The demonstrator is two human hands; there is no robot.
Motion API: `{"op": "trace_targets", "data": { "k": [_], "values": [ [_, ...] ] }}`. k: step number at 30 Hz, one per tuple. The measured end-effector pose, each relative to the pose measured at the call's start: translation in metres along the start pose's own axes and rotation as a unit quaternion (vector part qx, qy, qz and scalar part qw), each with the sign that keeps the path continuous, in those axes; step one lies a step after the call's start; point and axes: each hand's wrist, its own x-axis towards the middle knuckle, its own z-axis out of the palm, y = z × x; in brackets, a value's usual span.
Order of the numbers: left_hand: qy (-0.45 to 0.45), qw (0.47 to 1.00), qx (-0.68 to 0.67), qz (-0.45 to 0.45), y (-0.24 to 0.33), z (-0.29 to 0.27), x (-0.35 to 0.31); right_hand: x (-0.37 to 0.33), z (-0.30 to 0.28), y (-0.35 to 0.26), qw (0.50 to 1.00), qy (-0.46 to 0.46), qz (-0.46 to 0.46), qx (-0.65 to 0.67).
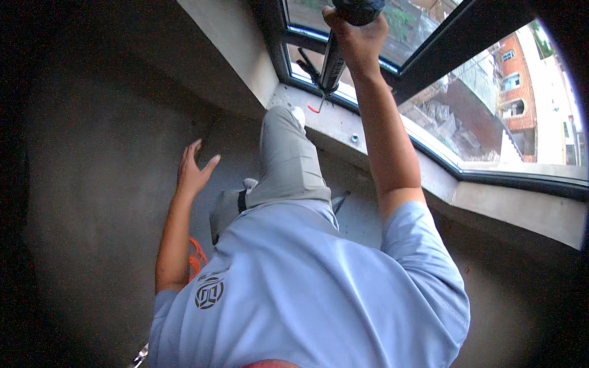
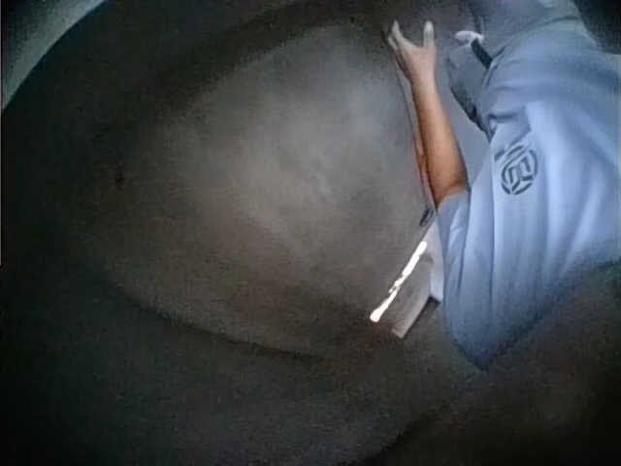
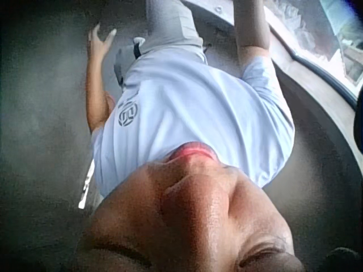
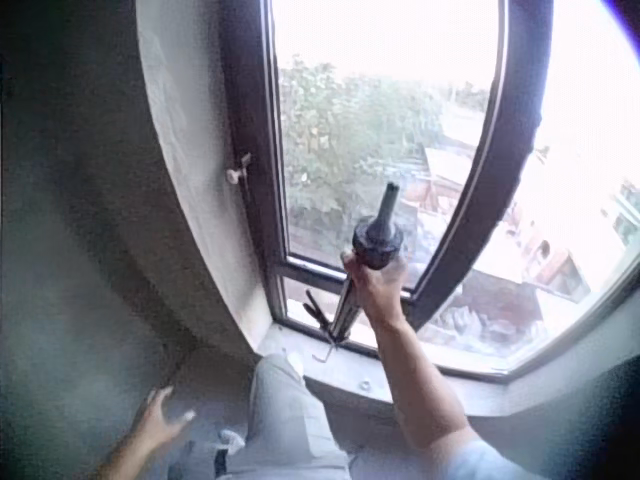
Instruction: The person walks through a room under renovation, climbs a stepladder, and uses a caulking gun to apply sealant along the edges of a window frame. They prepare the tool, position it, and apply a continuous bead of sealant along the window perimeter.
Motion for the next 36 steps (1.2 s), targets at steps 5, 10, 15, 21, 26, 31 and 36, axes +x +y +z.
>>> {"op": "trace_targets", "data": {
  "k": [5,10,15,21,26,31,36],
  "values": [
    [-0.084,0.980,0.027,-0.181,-0.083,0.027,-0.076,-0.055,-0.014,0.088,0.999,0.015,0.032,-0.030],
    [-0.119,0.964,-0.008,-0.240,-0.098,0.052,-0.100,-0.089,-0.023,0.141,0.994,0.063,0.063,-0.056],
    [-0.154,0.965,-0.018,-0.213,-0.074,0.069,-0.081,-0.107,-0.030,0.165,0.990,-0.003,0.102,-0.093],
    [-0.196,0.973,-0.003,-0.120,-0.030,0.071,-0.056,-0.126,-0.036,0.164,0.979,-0.021,0.180,-0.092],
    [-0.174,0.982,-0.009,-0.068,-0.013,0.063,-0.053,-0.131,-0.034,0.139,0.977,-0.016,0.198,-0.081],
    [-0.159,0.985,-0.008,-0.062,-0.007,0.049,-0.057,-0.125,-0.033,0.095,0.983,-0.033,0.173,-0.042],
    [-0.159,0.986,-0.004,-0.058,0.010,0.047,-0.056,-0.106,-0.029,0.040,0.993,-0.042,0.105,0.015]
  ]
}}
